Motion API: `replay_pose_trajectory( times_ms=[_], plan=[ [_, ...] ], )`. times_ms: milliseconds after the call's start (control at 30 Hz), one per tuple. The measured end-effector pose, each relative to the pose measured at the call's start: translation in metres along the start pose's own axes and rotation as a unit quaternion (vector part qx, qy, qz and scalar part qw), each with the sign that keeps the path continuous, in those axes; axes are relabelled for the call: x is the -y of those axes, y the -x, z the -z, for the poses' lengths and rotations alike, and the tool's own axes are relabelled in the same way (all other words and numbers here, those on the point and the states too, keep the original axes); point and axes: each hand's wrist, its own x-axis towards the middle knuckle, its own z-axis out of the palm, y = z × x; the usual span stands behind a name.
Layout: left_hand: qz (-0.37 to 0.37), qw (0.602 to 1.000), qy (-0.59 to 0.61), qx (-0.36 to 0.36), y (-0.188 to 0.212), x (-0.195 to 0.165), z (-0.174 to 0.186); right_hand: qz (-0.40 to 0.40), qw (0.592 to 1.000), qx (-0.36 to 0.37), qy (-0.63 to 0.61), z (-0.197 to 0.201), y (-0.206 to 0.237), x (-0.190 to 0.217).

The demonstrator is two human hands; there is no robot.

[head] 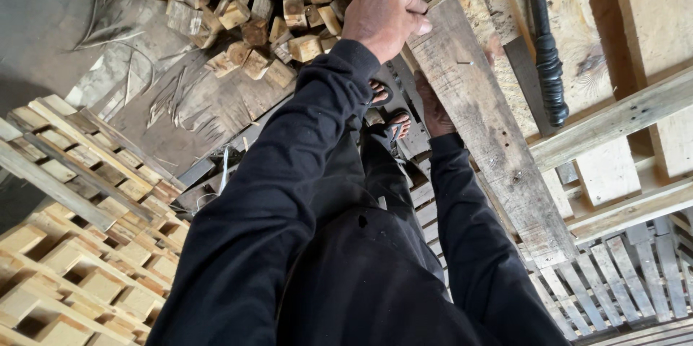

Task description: The person assembles a wooden pallet by placing small wooden blocks onto a pallet frame and securing them with nails using a hammer. The person repeatedly picks up blocks, positions them, and hammers nails to fasten them.

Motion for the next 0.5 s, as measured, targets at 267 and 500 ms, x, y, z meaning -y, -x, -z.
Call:
replay_pose_trajectory(
  times_ms=[267,500],
  plan=[
    [0.083,0.993,-0.077,0.034,-0.009,-0.003,-0.016,-0.230,0.957,0.097,-0.149,-0.003,-0.007,0.001],
    [0.106,0.989,-0.075,-0.068,0.000,0.000,-0.039,-0.259,0.933,0.167,-0.187,0.001,-0.015,0.003]
  ],
)
